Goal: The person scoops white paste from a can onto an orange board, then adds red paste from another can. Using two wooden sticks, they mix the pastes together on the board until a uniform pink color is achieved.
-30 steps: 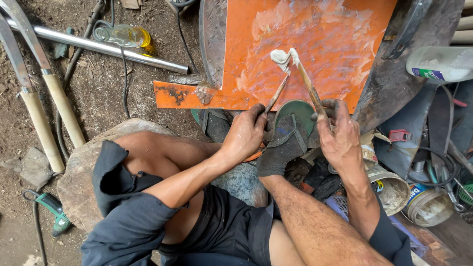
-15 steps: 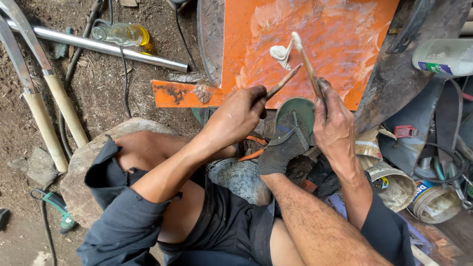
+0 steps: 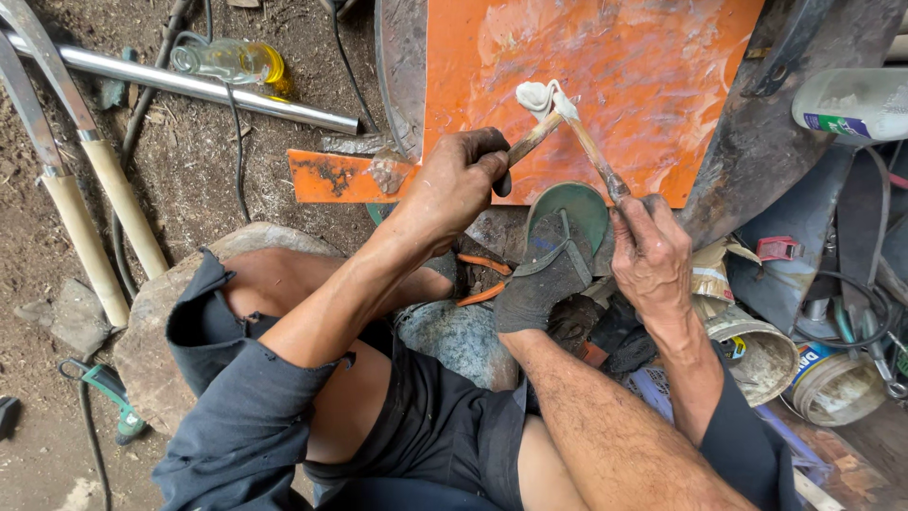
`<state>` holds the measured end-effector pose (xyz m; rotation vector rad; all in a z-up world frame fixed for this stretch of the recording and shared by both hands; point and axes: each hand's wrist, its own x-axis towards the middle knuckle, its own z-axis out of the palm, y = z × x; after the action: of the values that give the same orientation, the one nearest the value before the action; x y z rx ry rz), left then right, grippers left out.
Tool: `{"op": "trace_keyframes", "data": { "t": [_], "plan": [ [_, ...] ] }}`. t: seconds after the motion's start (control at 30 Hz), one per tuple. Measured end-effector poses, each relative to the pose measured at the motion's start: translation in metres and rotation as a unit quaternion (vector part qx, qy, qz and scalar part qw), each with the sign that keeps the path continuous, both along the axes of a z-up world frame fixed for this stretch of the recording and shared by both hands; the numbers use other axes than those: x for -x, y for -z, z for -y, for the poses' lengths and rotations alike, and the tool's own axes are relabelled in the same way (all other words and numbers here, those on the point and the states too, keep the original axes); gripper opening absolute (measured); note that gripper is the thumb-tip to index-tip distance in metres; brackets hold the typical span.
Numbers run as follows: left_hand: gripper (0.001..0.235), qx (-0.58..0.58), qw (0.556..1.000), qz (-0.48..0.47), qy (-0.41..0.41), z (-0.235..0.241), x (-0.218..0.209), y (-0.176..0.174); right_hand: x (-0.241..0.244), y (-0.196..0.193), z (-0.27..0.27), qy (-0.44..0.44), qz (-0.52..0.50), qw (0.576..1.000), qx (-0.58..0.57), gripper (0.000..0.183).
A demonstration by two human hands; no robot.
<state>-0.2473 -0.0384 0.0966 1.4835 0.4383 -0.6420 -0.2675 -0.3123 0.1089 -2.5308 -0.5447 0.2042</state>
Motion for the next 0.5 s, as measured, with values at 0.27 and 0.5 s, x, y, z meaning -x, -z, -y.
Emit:
{"op": "trace_keyframes", "data": {
  "t": [0.27,0.5],
  "plan": [
    [0.022,0.031,0.998,-0.050,-0.023,0.004,0.002,0.019,-0.008,-0.002,0.008,0.150,-0.294,0.933,-0.146,0.036],
    [0.024,0.020,0.999,-0.033,-0.014,0.006,0.000,0.020,-0.016,-0.003,-0.006,0.200,-0.349,0.902,-0.155,0.046]
  ]
}}
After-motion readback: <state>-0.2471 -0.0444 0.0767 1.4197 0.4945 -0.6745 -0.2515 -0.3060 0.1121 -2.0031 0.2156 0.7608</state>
